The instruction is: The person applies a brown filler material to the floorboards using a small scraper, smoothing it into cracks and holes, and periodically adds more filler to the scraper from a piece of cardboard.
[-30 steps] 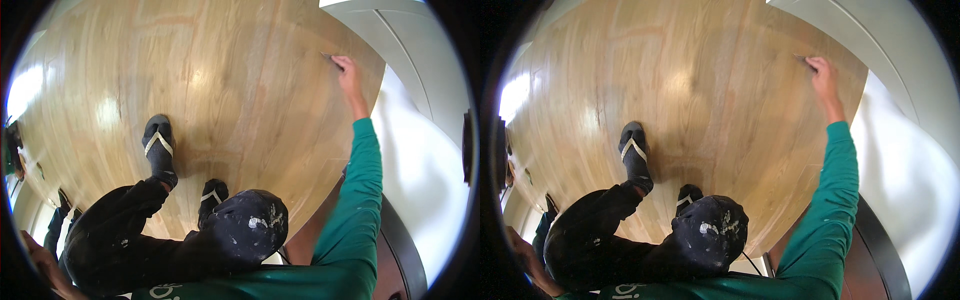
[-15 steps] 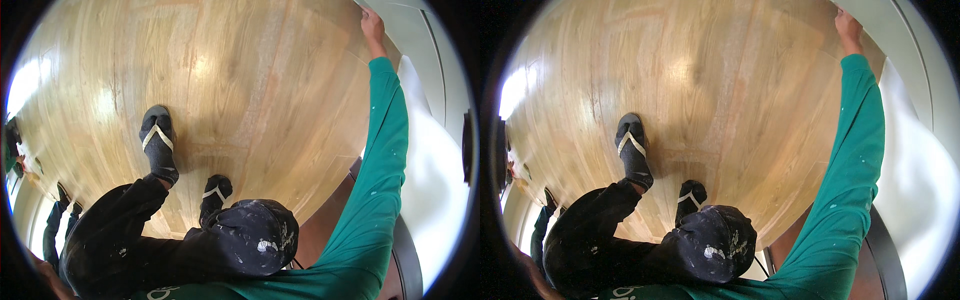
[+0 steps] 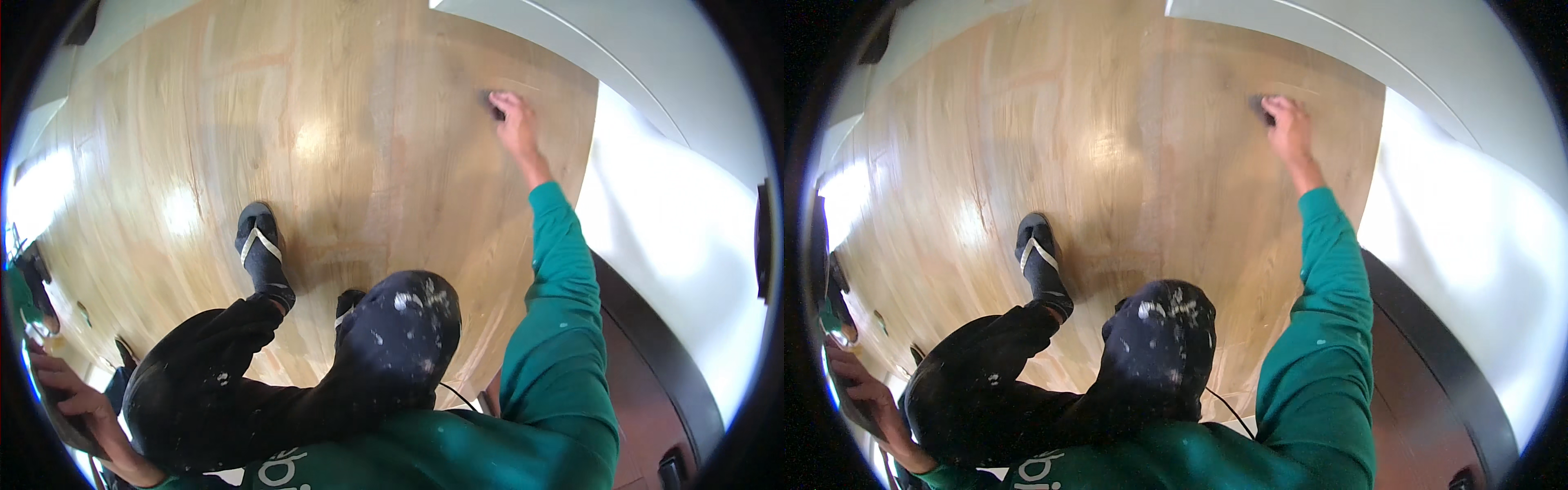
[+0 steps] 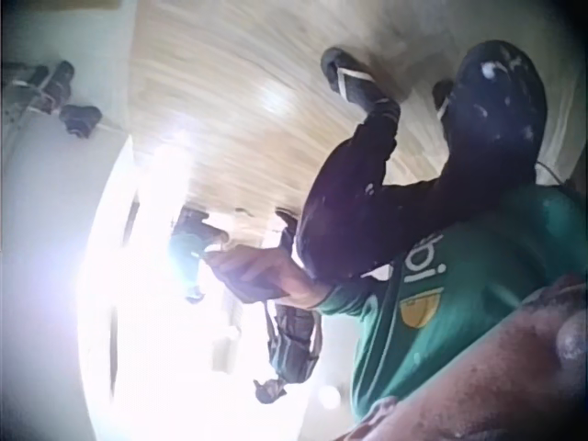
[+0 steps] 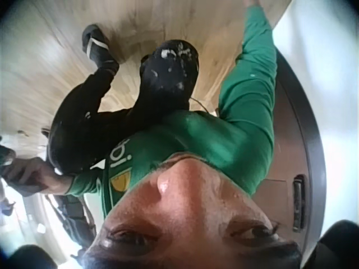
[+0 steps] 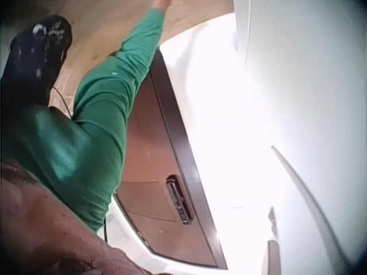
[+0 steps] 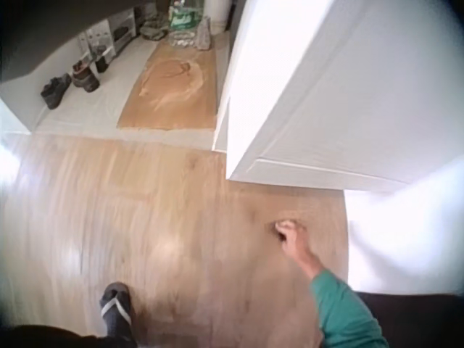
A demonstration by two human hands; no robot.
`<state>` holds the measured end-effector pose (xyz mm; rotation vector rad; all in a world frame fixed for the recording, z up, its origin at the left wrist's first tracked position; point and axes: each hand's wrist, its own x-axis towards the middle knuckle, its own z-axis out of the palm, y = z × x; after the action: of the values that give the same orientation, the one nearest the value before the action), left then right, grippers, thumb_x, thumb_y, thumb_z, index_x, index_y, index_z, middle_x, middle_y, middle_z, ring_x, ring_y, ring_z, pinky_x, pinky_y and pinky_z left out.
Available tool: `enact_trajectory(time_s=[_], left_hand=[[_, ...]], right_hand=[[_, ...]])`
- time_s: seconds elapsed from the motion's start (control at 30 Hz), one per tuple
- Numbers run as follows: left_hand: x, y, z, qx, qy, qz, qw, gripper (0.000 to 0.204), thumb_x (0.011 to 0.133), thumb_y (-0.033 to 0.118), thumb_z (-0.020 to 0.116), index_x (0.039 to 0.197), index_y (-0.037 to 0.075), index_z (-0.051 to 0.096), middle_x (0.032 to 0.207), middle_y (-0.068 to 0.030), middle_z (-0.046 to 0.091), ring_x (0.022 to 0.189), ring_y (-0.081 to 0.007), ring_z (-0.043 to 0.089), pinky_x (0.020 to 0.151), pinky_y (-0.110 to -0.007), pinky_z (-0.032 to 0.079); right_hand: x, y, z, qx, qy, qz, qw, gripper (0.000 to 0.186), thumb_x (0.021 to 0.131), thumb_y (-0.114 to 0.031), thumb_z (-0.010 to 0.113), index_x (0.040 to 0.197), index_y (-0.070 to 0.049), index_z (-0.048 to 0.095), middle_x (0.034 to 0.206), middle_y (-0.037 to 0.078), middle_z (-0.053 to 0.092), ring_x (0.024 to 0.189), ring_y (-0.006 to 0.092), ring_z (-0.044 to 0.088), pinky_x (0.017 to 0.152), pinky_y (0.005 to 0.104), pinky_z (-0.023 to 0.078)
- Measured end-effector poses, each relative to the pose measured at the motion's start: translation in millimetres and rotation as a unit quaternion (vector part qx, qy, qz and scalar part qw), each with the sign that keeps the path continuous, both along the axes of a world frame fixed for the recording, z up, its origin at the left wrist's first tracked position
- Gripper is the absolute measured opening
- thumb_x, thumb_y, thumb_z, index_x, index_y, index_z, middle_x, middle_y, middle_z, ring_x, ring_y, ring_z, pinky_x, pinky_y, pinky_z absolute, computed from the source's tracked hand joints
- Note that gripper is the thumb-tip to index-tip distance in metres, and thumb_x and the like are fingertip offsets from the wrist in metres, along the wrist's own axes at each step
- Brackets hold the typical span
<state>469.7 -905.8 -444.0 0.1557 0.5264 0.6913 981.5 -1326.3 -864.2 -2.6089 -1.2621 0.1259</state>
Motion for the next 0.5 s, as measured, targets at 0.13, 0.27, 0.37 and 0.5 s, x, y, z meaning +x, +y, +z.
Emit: enact_trajectory(time_s=[0.13,0.27,0.37,0.5], left_hand=[[34,-13,-7,-0.041,-0.029,-0.030,0.998,0.052,0.102,0.025,0.044,0.151,0.016,0.029,0.144,-0.0117,0.045,0.129,-0.0283,0.049,0.094,-0.046,0.046],[62,-24,-15,-0.047,-0.043,-0.018,0.998,0.052,0.101,0.020,0.043,0.150,0.011,0.028,0.142,-0.0147,0.045,0.125,-0.0303,0.053,0.091,-0.047,0.052],[80,-34,-13,-0.052,-0.049,-0.069,0.995,0.053,0.101,0.015,0.042,0.151,0.012,0.026,0.140,-0.0143,0.046,0.125,-0.0289,0.053,0.091,-0.044,0.053],[96,-66,2,0.020,-0.017,-0.127,0.992,0.056,0.098,0.007,0.043,0.151,0.012,0.024,0.137,-0.0113,0.046,0.123,-0.0244,0.053,0.088,-0.038,0.054]], right_hand=[[-72,-46,13,-0.050,0.027,-0.044,0.997,0.045,0.068,0.005,0.064,0.109,-0.012,0.070,0.109,0.003,0.065,0.104,0.0274,0.056,0.088,0.0418,0.047],[-144,-86,31,-0.088,0.078,-0.071,0.991,0.042,0.071,0.000,0.064,0.111,-0.012,0.067,0.110,0.002,0.062,0.105,0.0259,0.054,0.086,0.0442,0.044],[-196,-113,43,-0.087,0.095,-0.072,0.989,0.046,0.068,0.001,0.065,0.113,-0.010,0.066,0.112,0.002,0.061,0.107,0.0251,0.053,0.086,0.0411,0.043],[-262,-143,39,-0.073,0.098,-0.088,0.989,0.035,0.075,-0.007,0.063,0.110,-0.010,0.065,0.109,0.002,0.060,0.106,0.0249,0.053,0.084,0.0434,0.043]])
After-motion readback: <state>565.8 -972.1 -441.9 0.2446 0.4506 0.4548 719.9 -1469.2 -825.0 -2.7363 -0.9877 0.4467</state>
